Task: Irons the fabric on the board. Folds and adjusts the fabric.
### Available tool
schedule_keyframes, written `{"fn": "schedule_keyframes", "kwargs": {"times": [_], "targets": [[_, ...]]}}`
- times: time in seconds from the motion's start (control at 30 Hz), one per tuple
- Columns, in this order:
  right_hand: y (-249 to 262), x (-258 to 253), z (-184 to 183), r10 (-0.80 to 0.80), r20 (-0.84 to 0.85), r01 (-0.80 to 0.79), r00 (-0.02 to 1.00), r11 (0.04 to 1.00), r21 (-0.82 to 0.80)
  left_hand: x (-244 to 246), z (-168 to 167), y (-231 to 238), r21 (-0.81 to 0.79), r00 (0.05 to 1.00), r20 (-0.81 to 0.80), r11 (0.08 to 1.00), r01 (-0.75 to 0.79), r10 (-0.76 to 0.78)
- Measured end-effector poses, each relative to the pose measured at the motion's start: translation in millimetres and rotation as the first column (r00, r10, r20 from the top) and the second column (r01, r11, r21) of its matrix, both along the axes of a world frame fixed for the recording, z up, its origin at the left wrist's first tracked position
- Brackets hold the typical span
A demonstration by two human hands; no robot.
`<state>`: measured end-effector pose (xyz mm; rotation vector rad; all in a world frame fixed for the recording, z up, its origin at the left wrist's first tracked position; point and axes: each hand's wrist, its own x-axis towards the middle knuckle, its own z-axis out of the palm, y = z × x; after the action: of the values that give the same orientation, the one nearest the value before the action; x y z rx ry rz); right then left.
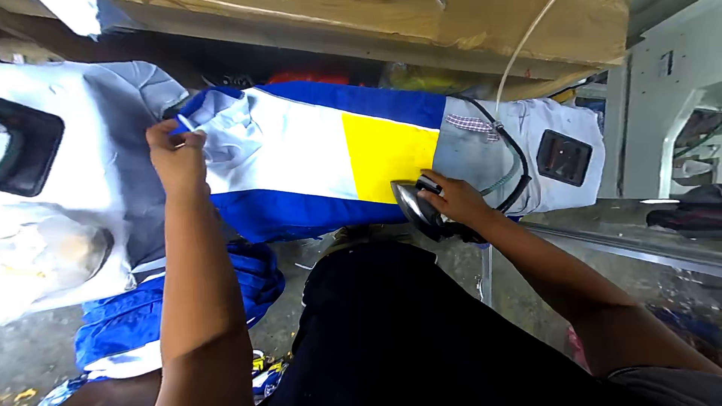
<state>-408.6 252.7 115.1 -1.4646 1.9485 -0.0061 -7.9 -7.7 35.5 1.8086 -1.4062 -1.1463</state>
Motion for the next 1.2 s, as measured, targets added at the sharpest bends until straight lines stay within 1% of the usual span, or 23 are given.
{"fn": "schedule_keyframes", "kwargs": {"times": [0.1, 0.23, 0.33, 0.43, 0.5, 0.57, 0.63, 0.7, 0.77, 0.83, 0.93, 1.0, 1.03, 1.1, 1.2], "targets": [[-6, -23, -4, -0.194, -0.052, 0.191, 0.980, 0.980, -0.056, 10, 5, 31, -0.048, 0.995, -0.056, 0.996, -0.079, 0.077], [-40, -41, -16, -0.355, -0.093, 0.348, 0.930, 0.933, -0.088, 21, 16, 70, -0.022, 0.973, -0.082, 0.976, -0.219, 0.216], [-69, -44, -17, -0.410, -0.089, 0.403, 0.908, 0.911, -0.091, 23, 14, 82, -0.024, 0.963, -0.100, 0.967, -0.253, 0.249], [-91, -38, -17, -0.416, -0.084, 0.410, 0.906, 0.909, -0.081, -2, 6, 83, -0.031, 0.970, -0.130, 0.977, -0.211, 0.205], [-92, -34, -16, -0.397, -0.085, 0.391, 0.914, 0.917, -0.072, -26, 5, 85, -0.028, 0.980, -0.151, 0.990, -0.138, 0.132], [-79, -30, -16, -0.308, -0.100, 0.304, 0.946, 0.951, -0.053, -45, 4, 91, -0.043, 0.986, -0.156, 0.997, -0.065, 0.057], [-59, -27, -16, -0.206, -0.096, 0.204, 0.974, 0.979, -0.027, -53, 6, 98, -0.089, 0.989, -0.150, 0.996, -0.021, 0.008], [-35, -30, -14, -0.148, -0.076, 0.148, 0.986, 0.989, -0.004, -51, 13, 109, -0.139, 0.991, -0.136, 0.990, -0.021, 0.002], [-13, -41, -16, -0.095, -0.059, 0.094, 0.994, 0.995, -0.019, -44, 23, 125, -0.185, 0.993, -0.113, 0.981, -0.063, 0.042], [8, -59, -19, -0.040, -0.045, 0.038, 0.998, 0.998, -0.045, -41, 31, 148, -0.198, 0.987, -0.106, 0.970, -0.142, 0.123], [31, -93, -20, -0.001, -0.020, 0.001, 1.000, 1.000, -0.008, -58, 35, 190, -0.208, 0.962, -0.116, 0.941, -0.266, 0.246], [41, -118, -18, -0.010, 0.023, 0.009, 1.000, 0.999, 0.033, -82, 36, 216, -0.149, 0.944, -0.088, 0.933, -0.327, 0.317], [45, -134, -16, -0.020, 0.044, 0.018, 0.999, 0.999, 0.044, -96, 35, 227, -0.115, 0.940, -0.067, 0.934, -0.339, 0.334], [55, -169, -9, -0.029, 0.067, 0.025, 0.997, 0.998, 0.059, -118, 27, 243, -0.074, 0.950, -0.022, 0.947, -0.313, 0.312], [75, -221, 7, -0.013, 0.051, 0.009, 0.999, 0.998, 0.069, -127, 2, 256, -0.066, 0.958, 0.044, 0.957, -0.282, 0.285]]}}
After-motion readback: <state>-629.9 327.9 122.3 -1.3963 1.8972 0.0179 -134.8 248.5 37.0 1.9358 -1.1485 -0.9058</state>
